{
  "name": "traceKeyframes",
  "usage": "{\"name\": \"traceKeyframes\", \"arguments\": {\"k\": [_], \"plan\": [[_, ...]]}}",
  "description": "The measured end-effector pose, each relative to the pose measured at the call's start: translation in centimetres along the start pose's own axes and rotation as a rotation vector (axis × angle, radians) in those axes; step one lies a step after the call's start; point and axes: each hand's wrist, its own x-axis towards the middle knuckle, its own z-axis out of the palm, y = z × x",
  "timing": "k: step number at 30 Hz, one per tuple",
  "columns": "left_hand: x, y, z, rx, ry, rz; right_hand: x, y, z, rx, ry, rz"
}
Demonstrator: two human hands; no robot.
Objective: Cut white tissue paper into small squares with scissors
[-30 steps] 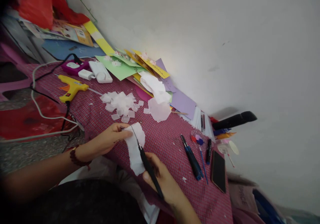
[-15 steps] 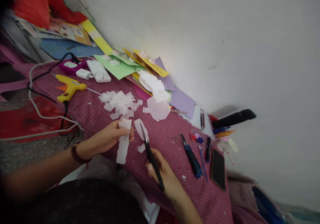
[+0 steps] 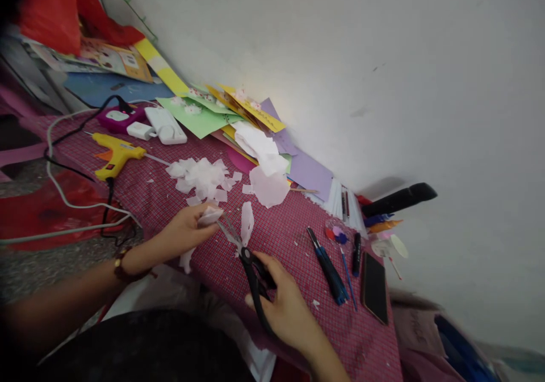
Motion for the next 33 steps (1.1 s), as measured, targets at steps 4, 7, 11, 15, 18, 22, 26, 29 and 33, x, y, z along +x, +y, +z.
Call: {"name": "traceKeyframes", "arguments": {"k": [4,7,11,15,18,22,26,29,33], "plan": [[-0.3,-0.4,-0.6,0.423,0.009,0.172,0.2,1.3,-0.2,-0.285,0.165,-0.030],[-0.3,-0.6,-0.9,0.535,-0.007,0.167,-0.3,3.9,-1.1,-0.426,0.310,0.016],[-0.2,-0.6,-0.8,0.545,-0.016,0.183,-1.7,7.8,-2.7,-0.490,0.440,0.078],[-0.5,-0.4,-0.2,0.540,-0.045,0.192,-2.5,8.0,-2.9,-0.609,0.506,0.000],[-1.0,-0.3,0.7,0.480,-0.069,0.223,-1.9,4.9,-1.6,-0.572,0.587,-0.169],[-1.8,-0.1,2.1,0.337,-0.153,0.184,0.7,-0.4,0.8,-0.378,0.482,-0.475],[-2.2,0.5,2.9,0.092,-0.270,0.047,3.9,-3.0,2.3,-0.364,0.314,-0.656],[-2.1,0.9,3.0,-0.077,-0.276,-0.027,5.6,-2.7,2.7,-0.367,0.298,-0.712],[-1.9,0.8,3.0,-0.268,-0.199,-0.121,6.8,-0.9,2.8,-0.324,0.396,-0.753]]}}
